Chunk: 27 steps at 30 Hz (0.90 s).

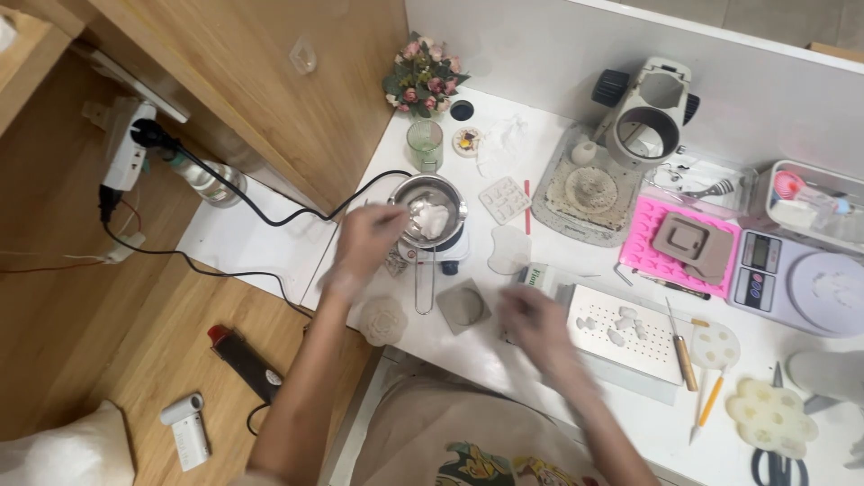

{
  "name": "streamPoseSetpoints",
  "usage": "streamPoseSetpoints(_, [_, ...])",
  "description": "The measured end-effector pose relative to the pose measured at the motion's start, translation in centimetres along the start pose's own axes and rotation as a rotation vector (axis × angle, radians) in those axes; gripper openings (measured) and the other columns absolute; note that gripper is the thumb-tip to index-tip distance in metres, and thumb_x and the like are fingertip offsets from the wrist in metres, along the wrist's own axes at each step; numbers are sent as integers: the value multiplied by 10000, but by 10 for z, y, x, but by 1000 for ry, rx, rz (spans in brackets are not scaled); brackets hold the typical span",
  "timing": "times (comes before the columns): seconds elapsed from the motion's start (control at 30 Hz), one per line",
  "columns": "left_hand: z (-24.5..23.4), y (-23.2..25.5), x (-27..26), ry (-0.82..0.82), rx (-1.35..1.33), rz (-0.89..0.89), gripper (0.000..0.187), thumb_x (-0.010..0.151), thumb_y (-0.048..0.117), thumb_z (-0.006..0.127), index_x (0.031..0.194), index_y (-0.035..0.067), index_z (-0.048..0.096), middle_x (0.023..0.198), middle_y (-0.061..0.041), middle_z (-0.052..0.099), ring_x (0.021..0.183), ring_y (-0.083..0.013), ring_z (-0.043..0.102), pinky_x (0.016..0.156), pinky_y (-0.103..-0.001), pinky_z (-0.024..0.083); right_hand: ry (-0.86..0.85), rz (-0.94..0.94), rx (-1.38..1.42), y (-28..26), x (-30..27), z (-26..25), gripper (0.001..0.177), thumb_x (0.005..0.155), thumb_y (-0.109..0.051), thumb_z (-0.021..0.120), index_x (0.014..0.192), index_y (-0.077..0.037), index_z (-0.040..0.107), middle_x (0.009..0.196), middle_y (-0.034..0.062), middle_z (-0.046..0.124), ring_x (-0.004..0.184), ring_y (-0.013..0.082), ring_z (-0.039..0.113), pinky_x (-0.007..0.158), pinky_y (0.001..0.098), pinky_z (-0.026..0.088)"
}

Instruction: Preparing and processing wax for candle production at a workstation.

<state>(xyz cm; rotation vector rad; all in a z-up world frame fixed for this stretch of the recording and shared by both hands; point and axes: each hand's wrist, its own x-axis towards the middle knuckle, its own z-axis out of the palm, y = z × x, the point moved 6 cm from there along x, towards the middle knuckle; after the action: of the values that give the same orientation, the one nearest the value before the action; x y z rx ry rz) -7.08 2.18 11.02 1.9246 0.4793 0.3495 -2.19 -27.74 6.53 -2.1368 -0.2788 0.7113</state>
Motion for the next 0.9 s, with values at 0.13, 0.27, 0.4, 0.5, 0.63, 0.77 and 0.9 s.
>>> streamPoseSetpoints(0.13, [-40,-26,-81,168,-354,-295,258,926,146,713,1115,-22,768,949,-44,750,861,-121,653,782,-265,524,-156,141,343,29,75,106,440,910,-195,664,1316,-71,550,977,28,679,822,178,677,733,345,596])
streamPoseSetpoints(0.27, [-69,-65,-151,322,-454,-493,257,903,92,692,1123,-27,754,937,-37,747,851,-119,655,793,-259,526,-134,292,772,83,129,170,225,972,-139,622,1098,38,560,811,83,612,614,175,544,525,334,458])
streamPoseSetpoints(0.4, [-89,-119,-197,373,-362,-637,242,918,71,699,1117,-33,787,906,-74,739,815,-140,646,768,-278,522,46,430,1101,104,152,192,79,1003,-57,588,1022,20,590,795,110,624,585,159,548,498,297,445])
streamPoseSetpoints(0.5, [-99,-149,-201,415,-368,-680,222,915,35,696,1100,-61,772,919,-89,755,810,-160,665,756,-295,535,137,496,1153,107,153,195,109,1000,-47,526,1052,-3,610,817,143,677,601,173,592,525,290,480])
streamPoseSetpoints(0.63, [-103,-146,-184,415,-441,-714,222,904,42,700,1094,-55,761,938,-68,765,833,-139,685,772,-282,547,177,497,1172,119,161,203,157,1017,-90,492,1062,-20,624,814,128,673,598,164,589,534,288,499])
streamPoseSetpoints(0.77, [-103,-111,-155,314,-342,-648,227,902,80,710,1091,-28,774,944,-63,770,832,-133,684,784,-269,550,100,477,1202,144,182,219,230,1048,-149,433,999,3,598,758,117,628,567,168,569,501,296,467])
streamPoseSetpoints(0.9, [-99,-99,-140,249,-276,-641,235,902,107,744,1096,-18,791,951,-70,762,844,-130,660,790,-266,532,-9,487,1341,139,185,223,282,1049,-165,355,931,-13,561,703,102,593,538,180,556,466,306,456])
